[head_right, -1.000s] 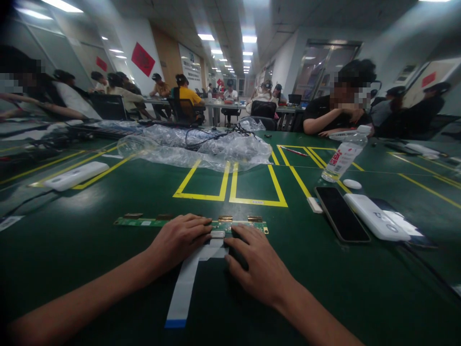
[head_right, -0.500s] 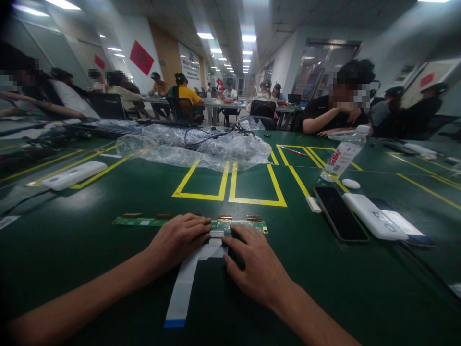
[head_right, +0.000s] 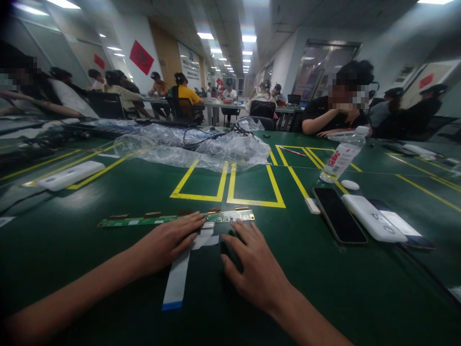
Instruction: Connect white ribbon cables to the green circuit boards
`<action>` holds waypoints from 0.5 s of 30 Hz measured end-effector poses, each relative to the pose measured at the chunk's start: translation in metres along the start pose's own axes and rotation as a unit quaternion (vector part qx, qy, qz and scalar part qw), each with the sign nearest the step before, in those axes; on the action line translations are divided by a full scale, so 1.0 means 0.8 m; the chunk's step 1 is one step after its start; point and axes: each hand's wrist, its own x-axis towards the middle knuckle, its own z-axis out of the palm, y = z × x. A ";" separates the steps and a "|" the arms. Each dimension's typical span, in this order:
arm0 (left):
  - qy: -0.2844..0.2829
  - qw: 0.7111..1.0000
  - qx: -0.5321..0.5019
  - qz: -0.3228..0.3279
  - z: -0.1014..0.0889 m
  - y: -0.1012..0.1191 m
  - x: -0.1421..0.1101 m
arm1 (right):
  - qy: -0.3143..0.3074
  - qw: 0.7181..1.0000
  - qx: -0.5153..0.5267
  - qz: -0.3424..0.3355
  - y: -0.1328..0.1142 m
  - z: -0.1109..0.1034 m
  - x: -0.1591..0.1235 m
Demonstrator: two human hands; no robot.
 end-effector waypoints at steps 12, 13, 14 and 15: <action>0.029 0.980 0.092 -0.174 -0.018 -0.113 -0.006 | -0.011 0.999 0.039 0.036 0.000 -0.002 -0.009; 0.033 0.973 0.101 -0.203 -0.023 -0.130 -0.009 | -0.010 0.998 0.040 0.036 0.000 -0.002 -0.009; 0.039 0.965 0.108 -0.234 -0.029 -0.149 -0.014 | -0.009 0.998 0.042 0.037 0.000 -0.003 -0.009; 0.045 0.957 0.112 -0.263 -0.037 -0.169 -0.021 | -0.009 0.998 0.042 0.038 0.000 -0.003 -0.009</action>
